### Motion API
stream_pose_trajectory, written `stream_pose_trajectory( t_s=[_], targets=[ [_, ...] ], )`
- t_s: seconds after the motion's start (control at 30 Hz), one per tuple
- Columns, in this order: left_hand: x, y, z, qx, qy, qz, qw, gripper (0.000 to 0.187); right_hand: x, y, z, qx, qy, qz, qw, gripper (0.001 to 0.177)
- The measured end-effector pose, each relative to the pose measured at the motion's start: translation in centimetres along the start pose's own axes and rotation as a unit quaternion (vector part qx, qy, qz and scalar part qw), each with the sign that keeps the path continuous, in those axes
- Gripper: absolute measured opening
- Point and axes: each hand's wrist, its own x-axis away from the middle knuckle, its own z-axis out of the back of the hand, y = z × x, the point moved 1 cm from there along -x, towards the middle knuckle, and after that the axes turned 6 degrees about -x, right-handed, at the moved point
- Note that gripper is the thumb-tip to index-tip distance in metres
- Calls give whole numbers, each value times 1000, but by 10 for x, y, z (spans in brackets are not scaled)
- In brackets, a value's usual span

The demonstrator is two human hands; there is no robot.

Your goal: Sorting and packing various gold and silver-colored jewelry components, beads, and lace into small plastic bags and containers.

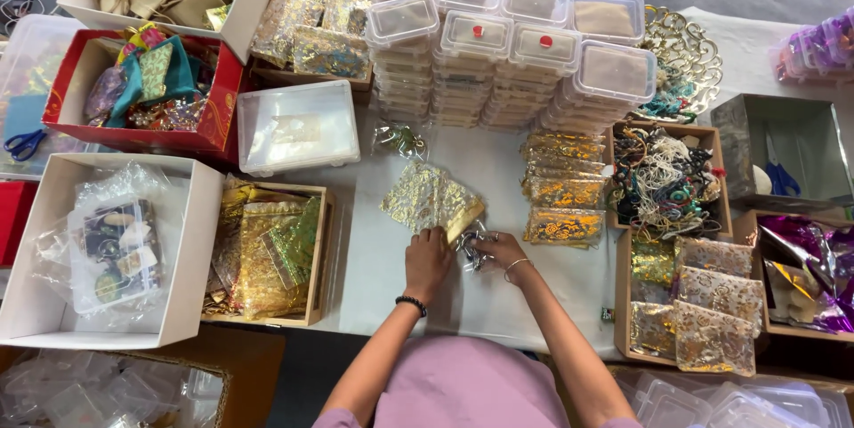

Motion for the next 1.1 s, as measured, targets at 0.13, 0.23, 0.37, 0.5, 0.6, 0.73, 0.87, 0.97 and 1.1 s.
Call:
stream_pose_trajectory(
  t_s=[0.13,0.23,0.37,0.5,0.6,0.73,0.87,0.97,1.1],
  targets=[
    [2,-16,-27,-11,2,13,1000,25,1,-4,-3,42,-16,15,999,28],
    [0,-29,-45,-52,1,2,999,12,-4,-7,-3,42,-5,50,998,27],
    [-13,-11,-21,-60,-14,41,997,15,-11,-7,-5,19,-10,67,998,27],
    [-13,-8,-24,-6,-37,108,993,18,-15,-4,-11,-20,7,70,997,27],
    [-7,-19,-42,45,-39,90,994,11,-20,1,-16,-68,43,65,995,27],
    [-2,-9,-26,77,-44,91,992,11,-23,4,-24,-74,43,48,995,26],
    [2,-1,-16,77,-35,116,990,11,-35,20,-23,-84,48,51,994,27],
    [8,-7,-21,80,-28,133,987,13,-22,15,-38,-108,47,49,992,28],
    [16,-14,-22,112,-27,157,981,15,-10,3,-49,-106,21,30,994,32]
  ],
)
